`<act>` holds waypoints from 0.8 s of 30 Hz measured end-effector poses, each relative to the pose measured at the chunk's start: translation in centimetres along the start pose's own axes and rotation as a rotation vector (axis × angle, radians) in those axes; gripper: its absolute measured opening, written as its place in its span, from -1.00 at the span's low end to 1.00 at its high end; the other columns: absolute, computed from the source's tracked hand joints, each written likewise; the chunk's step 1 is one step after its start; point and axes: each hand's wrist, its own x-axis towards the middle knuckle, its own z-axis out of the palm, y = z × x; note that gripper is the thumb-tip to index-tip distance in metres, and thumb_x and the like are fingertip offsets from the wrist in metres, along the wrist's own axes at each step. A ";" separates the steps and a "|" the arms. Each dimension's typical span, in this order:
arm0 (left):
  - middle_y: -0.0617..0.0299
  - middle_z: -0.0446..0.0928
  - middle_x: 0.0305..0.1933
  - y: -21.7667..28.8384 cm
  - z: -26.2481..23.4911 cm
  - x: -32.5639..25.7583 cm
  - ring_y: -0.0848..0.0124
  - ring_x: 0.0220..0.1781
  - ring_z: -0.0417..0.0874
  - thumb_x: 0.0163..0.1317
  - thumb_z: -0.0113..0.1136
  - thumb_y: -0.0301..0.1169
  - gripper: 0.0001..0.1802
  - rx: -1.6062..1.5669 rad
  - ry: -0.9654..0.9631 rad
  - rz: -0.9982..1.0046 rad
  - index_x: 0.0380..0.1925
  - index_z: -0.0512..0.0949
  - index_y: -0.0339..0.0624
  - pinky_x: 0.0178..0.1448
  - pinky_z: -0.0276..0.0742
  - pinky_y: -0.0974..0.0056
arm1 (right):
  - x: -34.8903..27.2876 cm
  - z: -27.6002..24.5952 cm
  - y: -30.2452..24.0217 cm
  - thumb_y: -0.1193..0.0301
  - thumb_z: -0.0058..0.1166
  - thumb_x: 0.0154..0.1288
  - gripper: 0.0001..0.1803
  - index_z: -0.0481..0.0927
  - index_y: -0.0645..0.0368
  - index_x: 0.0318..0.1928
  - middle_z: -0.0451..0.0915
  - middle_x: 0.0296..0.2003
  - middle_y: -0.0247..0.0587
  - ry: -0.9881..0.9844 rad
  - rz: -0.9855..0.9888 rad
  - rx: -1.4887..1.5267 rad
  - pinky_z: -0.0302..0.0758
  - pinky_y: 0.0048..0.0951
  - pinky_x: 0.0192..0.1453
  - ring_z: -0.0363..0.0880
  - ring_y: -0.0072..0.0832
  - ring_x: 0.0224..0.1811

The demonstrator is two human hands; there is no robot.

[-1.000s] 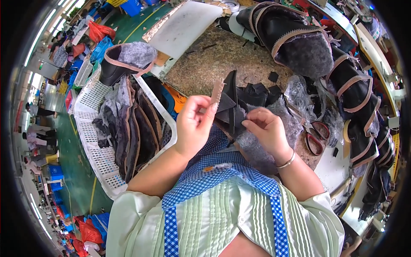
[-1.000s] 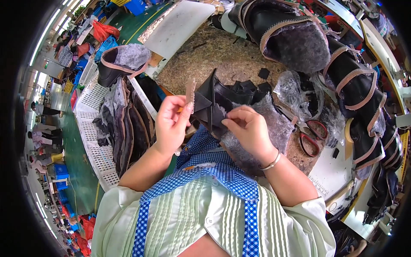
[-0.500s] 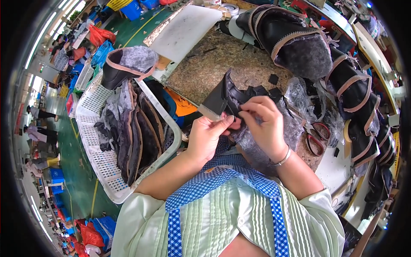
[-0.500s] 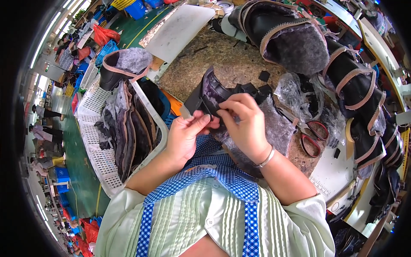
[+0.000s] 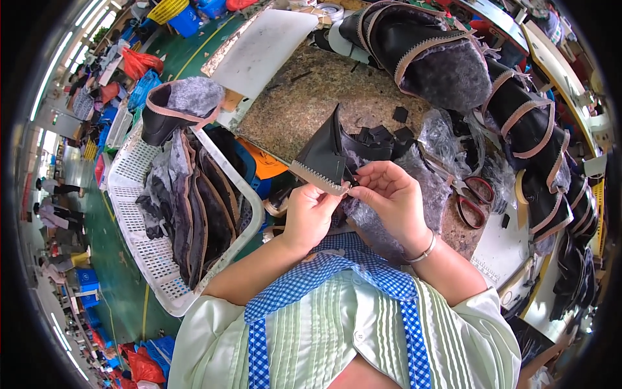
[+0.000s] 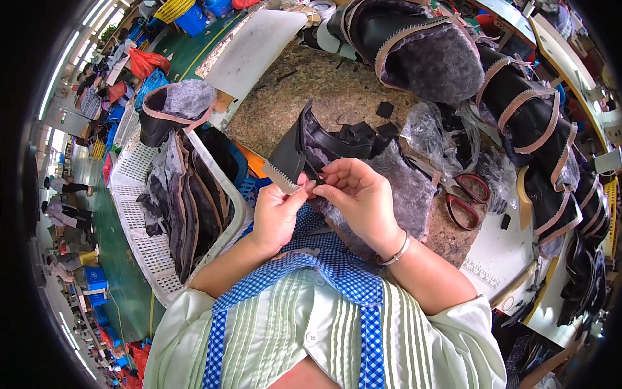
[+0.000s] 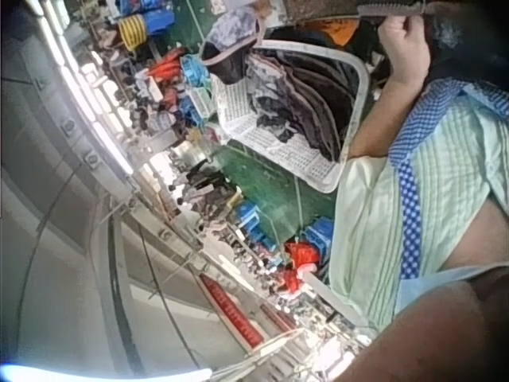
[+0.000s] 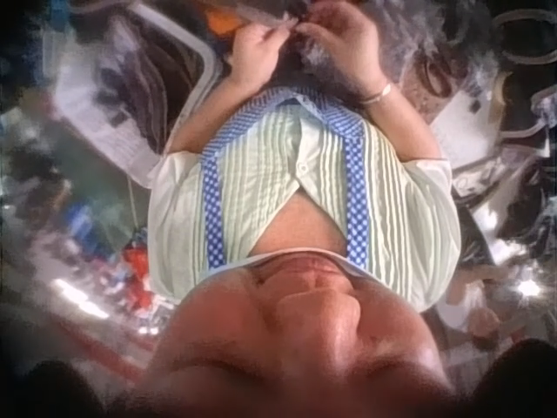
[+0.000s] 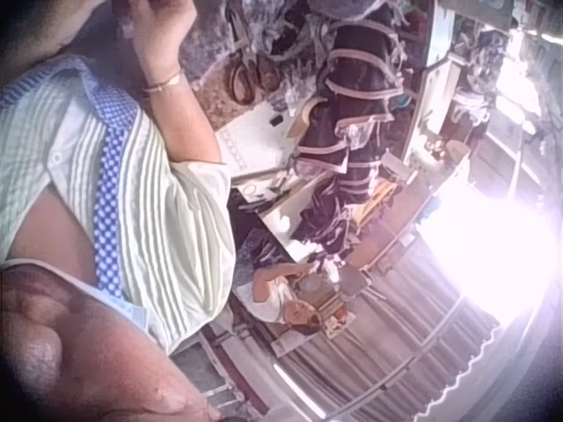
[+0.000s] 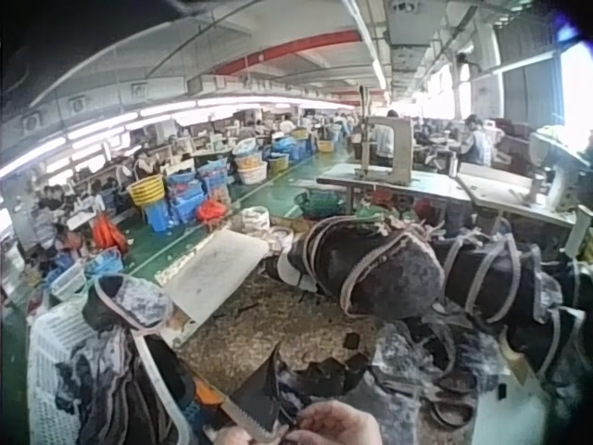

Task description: Trimming excess material and inspecting zippers on leather boot uppers at a factory workbench.

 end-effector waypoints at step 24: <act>0.11 0.68 -0.20 2.1 -0.9 -0.9 0.36 -0.20 0.74 0.33 0.09 -0.57 -0.85 -0.016 -0.156 -0.215 -0.19 0.60 -0.40 -0.18 0.65 0.38 | -6.3 -9.0 0.6 0.48 0.46 -0.13 -0.25 0.38 0.27 0.12 0.46 -0.01 -0.02 0.534 -0.173 -0.999 0.47 -0.27 0.03 0.47 -0.15 0.00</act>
